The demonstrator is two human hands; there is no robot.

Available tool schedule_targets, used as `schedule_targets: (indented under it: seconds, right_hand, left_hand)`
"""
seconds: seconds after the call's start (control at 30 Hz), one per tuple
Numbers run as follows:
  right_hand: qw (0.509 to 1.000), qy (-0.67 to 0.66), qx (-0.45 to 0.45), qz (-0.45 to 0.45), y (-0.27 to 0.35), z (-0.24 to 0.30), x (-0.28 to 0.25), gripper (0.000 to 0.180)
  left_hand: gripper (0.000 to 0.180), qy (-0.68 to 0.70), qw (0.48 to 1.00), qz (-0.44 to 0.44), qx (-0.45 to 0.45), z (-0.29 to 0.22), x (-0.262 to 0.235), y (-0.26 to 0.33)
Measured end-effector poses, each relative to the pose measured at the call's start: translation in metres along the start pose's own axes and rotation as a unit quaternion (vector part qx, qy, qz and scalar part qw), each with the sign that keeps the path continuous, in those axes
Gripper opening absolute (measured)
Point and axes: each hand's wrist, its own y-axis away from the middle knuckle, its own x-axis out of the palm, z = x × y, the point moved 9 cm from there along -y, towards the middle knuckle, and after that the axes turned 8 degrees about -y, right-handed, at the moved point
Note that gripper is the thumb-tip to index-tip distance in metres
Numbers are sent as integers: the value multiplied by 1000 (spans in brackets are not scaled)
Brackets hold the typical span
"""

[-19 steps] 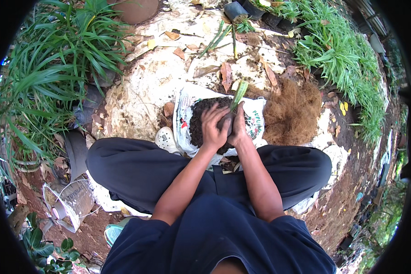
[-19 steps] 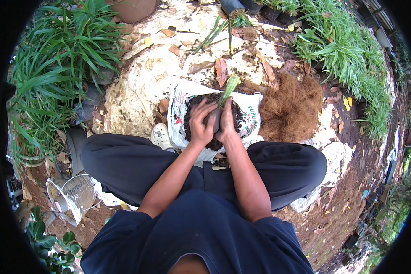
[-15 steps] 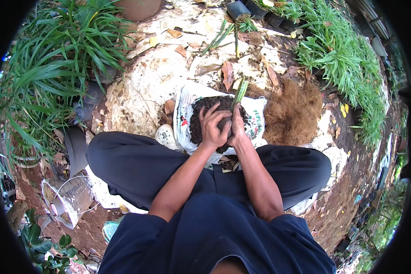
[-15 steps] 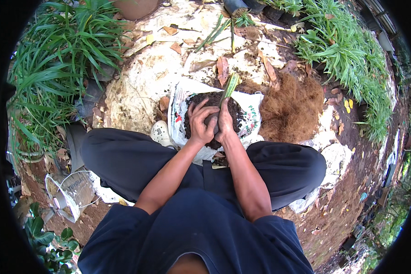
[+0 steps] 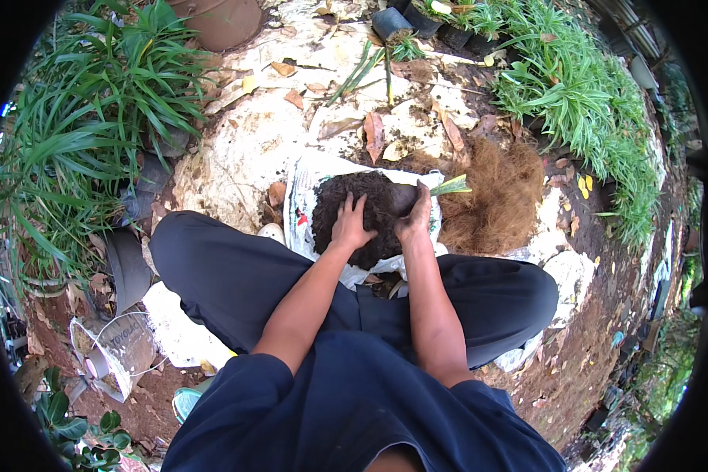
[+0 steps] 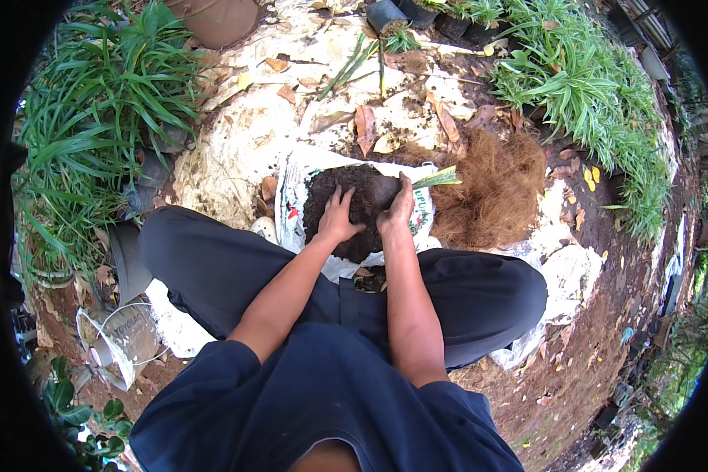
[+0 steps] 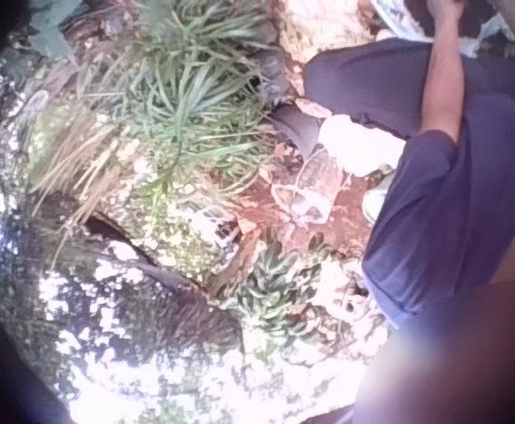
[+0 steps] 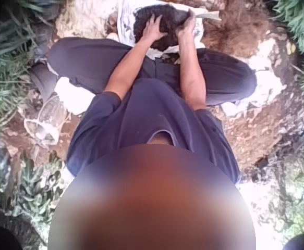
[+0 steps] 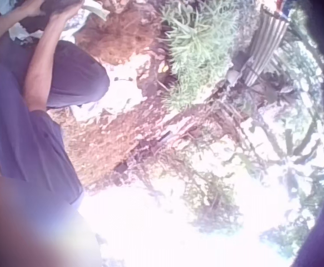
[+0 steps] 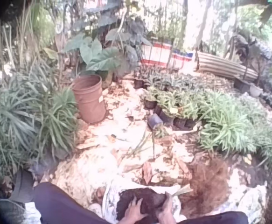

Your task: The person sits on the ground and packs soil around a small plant stem using both hands. The person repeatedly scoops soil from a bag and presses it around the base of the plant to secure it.

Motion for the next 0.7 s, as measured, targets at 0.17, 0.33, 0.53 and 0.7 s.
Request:
schedule_targets:
  seconds: [0.17, 0.33, 0.53, 0.7]
  right_hand:
    - [997, 71, 9, -34, 8, 0, -8, 31]
    - [997, 63, 7, -40, 13, 6, -7, 28]
    - [997, 65, 5, -27, 3, -3, -13, 23]
    - [988, 149, -36, -17, 0, -12, -13, 25]
  left_hand:
    - [97, -110, 993, 14, 26, -9, 14, 2]
    - [62, -114, 992, 6, 43, -2, 22, -7]
    - [36, -78, 994, -39, 63, 7, 16, -6]
    - [31, 97, 993, -68, -13, 20, 1, -2]
